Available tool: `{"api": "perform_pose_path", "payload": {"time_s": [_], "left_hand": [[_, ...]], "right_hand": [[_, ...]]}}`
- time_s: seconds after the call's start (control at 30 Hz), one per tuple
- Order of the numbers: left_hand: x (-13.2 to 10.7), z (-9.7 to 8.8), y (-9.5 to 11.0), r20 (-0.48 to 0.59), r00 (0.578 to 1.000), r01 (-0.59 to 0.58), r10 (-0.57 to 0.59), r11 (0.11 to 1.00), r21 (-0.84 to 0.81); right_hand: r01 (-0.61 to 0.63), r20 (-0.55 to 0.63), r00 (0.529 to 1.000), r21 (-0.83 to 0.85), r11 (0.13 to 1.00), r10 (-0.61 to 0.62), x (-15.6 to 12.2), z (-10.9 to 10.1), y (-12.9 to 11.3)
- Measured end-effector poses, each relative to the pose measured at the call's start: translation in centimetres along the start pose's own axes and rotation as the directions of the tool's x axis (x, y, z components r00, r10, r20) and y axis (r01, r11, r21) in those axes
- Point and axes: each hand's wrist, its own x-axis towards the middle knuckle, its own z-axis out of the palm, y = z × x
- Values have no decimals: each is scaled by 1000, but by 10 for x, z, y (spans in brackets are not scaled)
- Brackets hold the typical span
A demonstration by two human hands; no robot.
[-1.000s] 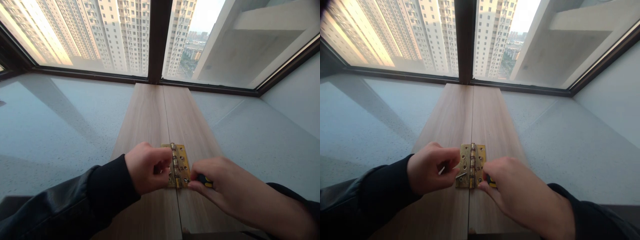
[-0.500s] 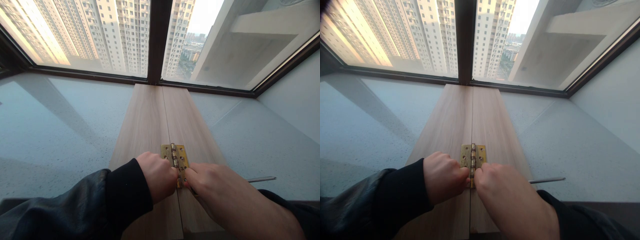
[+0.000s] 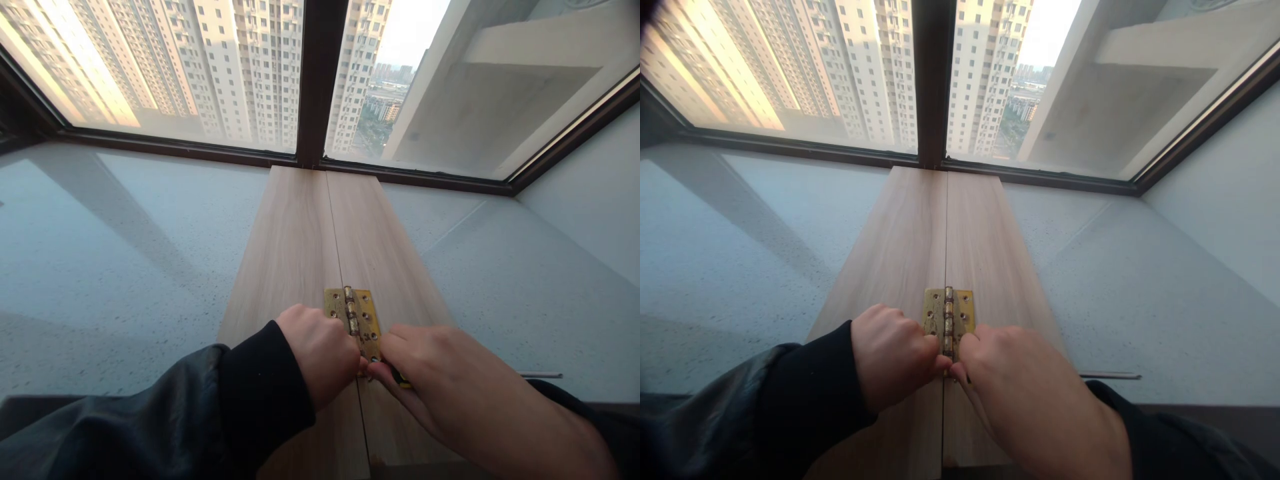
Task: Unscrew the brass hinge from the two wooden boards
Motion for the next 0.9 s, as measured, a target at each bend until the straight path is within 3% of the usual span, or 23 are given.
{"api": "perform_pose_path", "payload": {"time_s": [0.13,0.3,0.47,0.57,0.63,0.7,0.77,0.83,0.9], "left_hand": [[-3,1,2,-49,999,20,-19,1000,23],[-3,3,4,-92,996,22,-15,996,83],[-2,-2,2,-137,990,39,-35,999,26],[-9,-8,-5,-224,969,75,-101,990,-121],[-14,-8,-13,-241,954,84,-177,931,-354],[-16,-4,-25,-156,954,97,-255,756,-647],[-17,1,-36,15,964,131,-267,425,-896],[-16,5,-45,180,968,186,-173,19,-982],[-15,6,-50,234,969,208,-78,-253,-945]], "right_hand": [[15,60,998,36,999,-17,-2,2,1],[36,46,998,88,995,-41,-5,1,-1],[83,40,996,-16,996,-82,-2,-3,-3],[122,13,993,-35,992,-121,-3,-7,0],[109,32,993,41,993,-110,-5,-10,4],[54,52,997,121,991,-61,-6,-12,9],[11,37,999,178,984,-18,-7,-12,14],[11,1,1000,219,976,-12,-5,-12,18],[20,-15,1000,238,971,-17,-3,-12,21]]}}
